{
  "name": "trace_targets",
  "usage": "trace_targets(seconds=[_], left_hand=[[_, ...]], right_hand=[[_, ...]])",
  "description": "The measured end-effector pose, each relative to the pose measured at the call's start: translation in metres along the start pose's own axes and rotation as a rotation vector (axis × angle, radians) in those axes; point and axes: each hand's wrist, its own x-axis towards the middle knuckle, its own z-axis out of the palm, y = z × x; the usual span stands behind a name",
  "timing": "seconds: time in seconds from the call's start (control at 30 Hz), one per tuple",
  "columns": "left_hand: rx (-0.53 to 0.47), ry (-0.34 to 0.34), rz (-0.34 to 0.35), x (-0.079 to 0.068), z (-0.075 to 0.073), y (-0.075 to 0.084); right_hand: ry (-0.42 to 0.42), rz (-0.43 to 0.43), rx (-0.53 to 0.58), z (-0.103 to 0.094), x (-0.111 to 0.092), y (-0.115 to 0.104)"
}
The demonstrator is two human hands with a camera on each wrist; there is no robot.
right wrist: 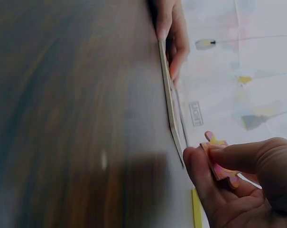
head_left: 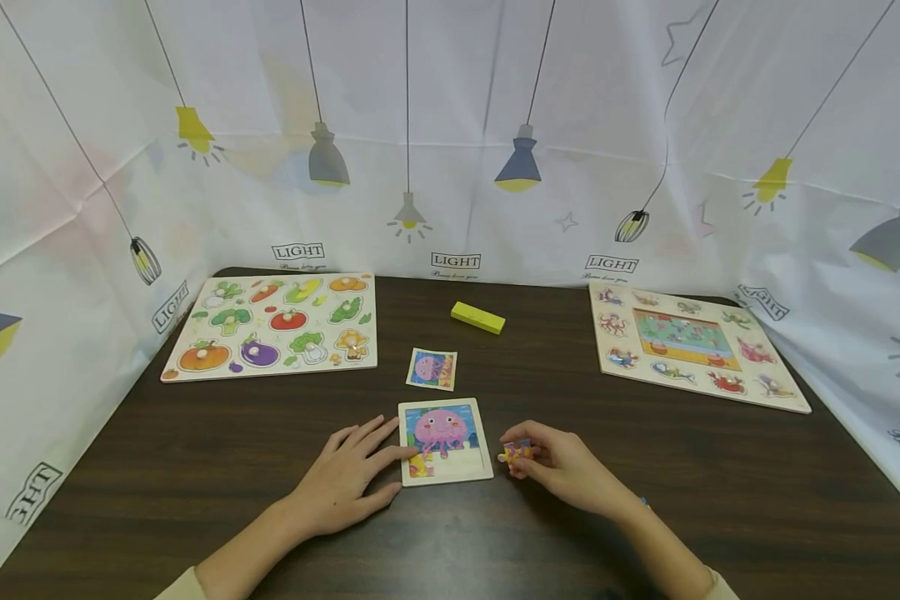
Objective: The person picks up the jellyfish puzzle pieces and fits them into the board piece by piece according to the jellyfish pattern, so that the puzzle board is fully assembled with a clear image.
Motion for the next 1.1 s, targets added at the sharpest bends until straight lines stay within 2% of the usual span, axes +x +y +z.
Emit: trace_targets(seconds=[0.27, 0.63, 1.1], left_hand=[[0.002, 0.009, 0.002, -0.001, 0.001, -0.001], [0.004, 0.023, 0.005, -0.001, 0.001, -0.001], [-0.006, 0.021, 0.001, -0.001, 0.0, -0.001]], right_hand=[[0.019, 0.002, -0.139, 0.011, 0.015, -0.005], [0.031, -0.046, -0.166, 0.032, 0.038, -0.008], [0.061, -0.005, -0.205, 0.05, 0.051, -0.014]])
